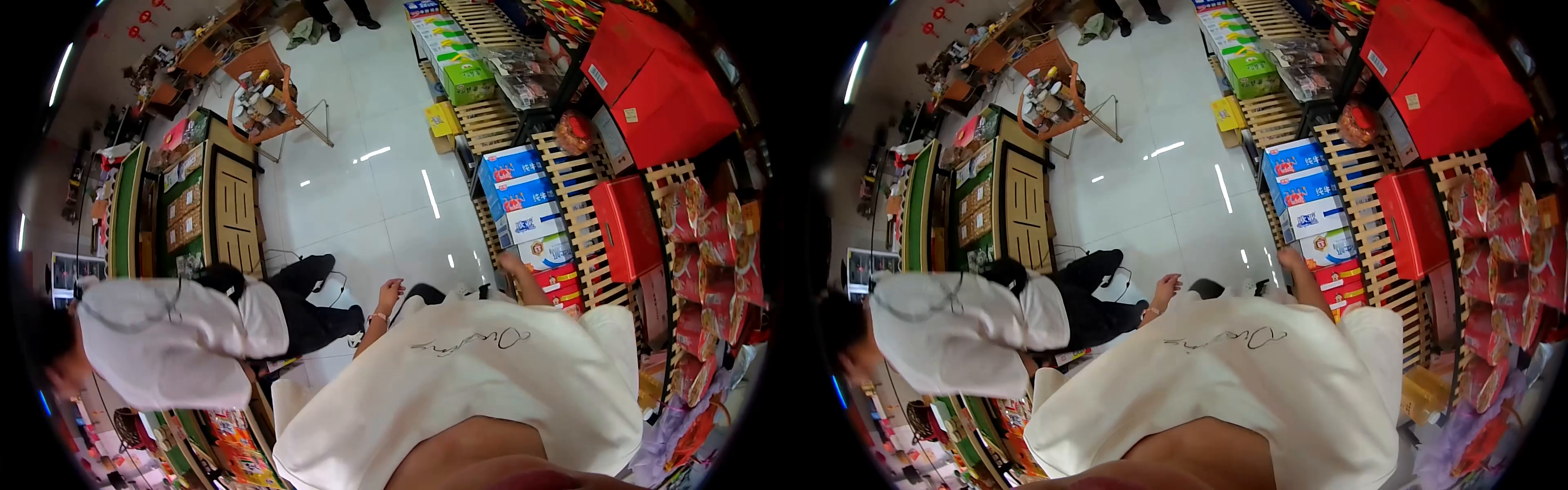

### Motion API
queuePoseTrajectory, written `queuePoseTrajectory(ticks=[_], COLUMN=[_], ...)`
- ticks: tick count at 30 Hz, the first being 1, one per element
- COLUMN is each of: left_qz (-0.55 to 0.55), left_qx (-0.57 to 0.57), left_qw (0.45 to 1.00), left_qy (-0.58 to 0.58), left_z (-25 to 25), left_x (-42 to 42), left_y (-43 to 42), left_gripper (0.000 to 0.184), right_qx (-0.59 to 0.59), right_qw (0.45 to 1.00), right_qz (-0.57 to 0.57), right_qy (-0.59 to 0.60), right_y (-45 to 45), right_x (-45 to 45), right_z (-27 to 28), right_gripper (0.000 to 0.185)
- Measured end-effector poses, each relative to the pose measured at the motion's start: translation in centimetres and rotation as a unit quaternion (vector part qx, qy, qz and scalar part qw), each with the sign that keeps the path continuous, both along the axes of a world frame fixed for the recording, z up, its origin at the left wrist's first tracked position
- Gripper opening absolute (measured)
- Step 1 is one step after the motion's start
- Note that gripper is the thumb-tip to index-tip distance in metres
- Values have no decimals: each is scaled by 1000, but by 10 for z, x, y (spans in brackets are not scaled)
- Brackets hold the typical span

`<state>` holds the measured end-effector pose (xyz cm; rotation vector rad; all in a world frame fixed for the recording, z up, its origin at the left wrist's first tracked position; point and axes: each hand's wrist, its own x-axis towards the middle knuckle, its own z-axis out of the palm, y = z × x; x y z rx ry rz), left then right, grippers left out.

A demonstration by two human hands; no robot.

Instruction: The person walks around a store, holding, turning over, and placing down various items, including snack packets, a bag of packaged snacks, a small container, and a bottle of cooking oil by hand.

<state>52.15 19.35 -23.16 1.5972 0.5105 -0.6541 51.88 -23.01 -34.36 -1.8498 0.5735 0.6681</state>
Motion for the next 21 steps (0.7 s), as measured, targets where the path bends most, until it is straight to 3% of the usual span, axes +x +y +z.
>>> queuePoseTrajectory(ticks=[2,5,8,10,13,16,19,21], left_qz=[-7,-54,-64,-46,-133,-84,-82,-244], left_qx=[35,143,194,158,246,236,218,214], left_qw=[999,987,978,986,952,968,970,937], left_qy=[-21,-59,-43,36,-122,5,69,-127], left_z=[-4,-52,-56,-47,-131,-94,-45,-82], left_x=[16,24,51,73,96,161,261,316], left_y=[-3,23,57,84,143,152,141,159], left_gripper=[26,29,29,29,28,27,26,33], right_qx=[-47,-72,-25,-26,-70,-123,-45,8], right_qw=[993,993,997,999,983,967,993,999], right_qz=[65,3,-2,23,86,131,9,-28], right_qy=[-81,-89,-69,3,147,179,105,40], right_y=[5,29,46,54,65,72,59,54], right_x=[57,123,164,180,192,218,266,307], right_z=[26,46,13,23,26,69,-13,-45], right_gripper=[25,24,23,23,19,15,21,16])
